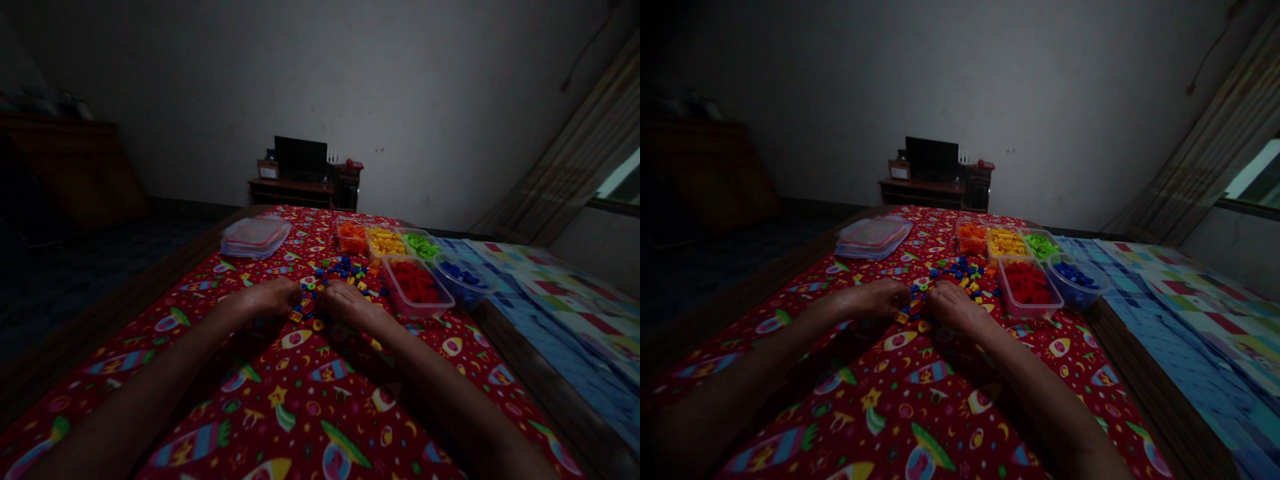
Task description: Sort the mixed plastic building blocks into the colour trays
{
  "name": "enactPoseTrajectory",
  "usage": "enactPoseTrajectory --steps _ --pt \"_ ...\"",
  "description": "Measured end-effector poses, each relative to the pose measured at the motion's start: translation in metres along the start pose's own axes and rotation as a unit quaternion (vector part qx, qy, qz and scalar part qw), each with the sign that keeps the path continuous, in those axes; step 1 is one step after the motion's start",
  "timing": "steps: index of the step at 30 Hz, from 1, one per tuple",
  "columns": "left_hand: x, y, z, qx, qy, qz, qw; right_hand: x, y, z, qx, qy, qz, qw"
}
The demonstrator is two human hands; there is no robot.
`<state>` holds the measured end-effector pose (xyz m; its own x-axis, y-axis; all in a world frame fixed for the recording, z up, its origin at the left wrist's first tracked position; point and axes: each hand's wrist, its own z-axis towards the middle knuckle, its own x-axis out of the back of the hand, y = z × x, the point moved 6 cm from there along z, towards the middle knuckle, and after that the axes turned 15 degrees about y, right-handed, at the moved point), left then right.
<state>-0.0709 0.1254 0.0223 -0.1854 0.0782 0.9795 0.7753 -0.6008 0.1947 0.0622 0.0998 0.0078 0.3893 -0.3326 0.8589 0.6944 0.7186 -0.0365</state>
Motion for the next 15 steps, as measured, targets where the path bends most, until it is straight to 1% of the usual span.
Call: enactPoseTrajectory --steps 4,8,10,12,15 --pt "0.004 0.006 -0.002 0.002 0.012 0.033 0.999 -0.002 0.003 -0.003 -0.019 0.008 -0.003 1.0" --pt "0.005 0.008 -0.005 0.004 -0.005 0.034 0.999 0.002 0.003 0.003 -0.044 -0.018 0.039 0.998" --pt "0.004 0.005 -0.006 0.008 -0.021 0.012 1.0 0.009 0.003 0.007 -0.062 -0.03 0.057 0.996" --pt "0.007 0.0 -0.007 0.015 -0.024 -0.007 1.0 0.02 0.005 0.01 -0.085 -0.028 0.064 0.994" --pt "0.017 -0.005 -0.005 0.01 0.016 0.005 1.0 0.04 0.004 0.014 -0.1 -0.019 0.082 0.991"
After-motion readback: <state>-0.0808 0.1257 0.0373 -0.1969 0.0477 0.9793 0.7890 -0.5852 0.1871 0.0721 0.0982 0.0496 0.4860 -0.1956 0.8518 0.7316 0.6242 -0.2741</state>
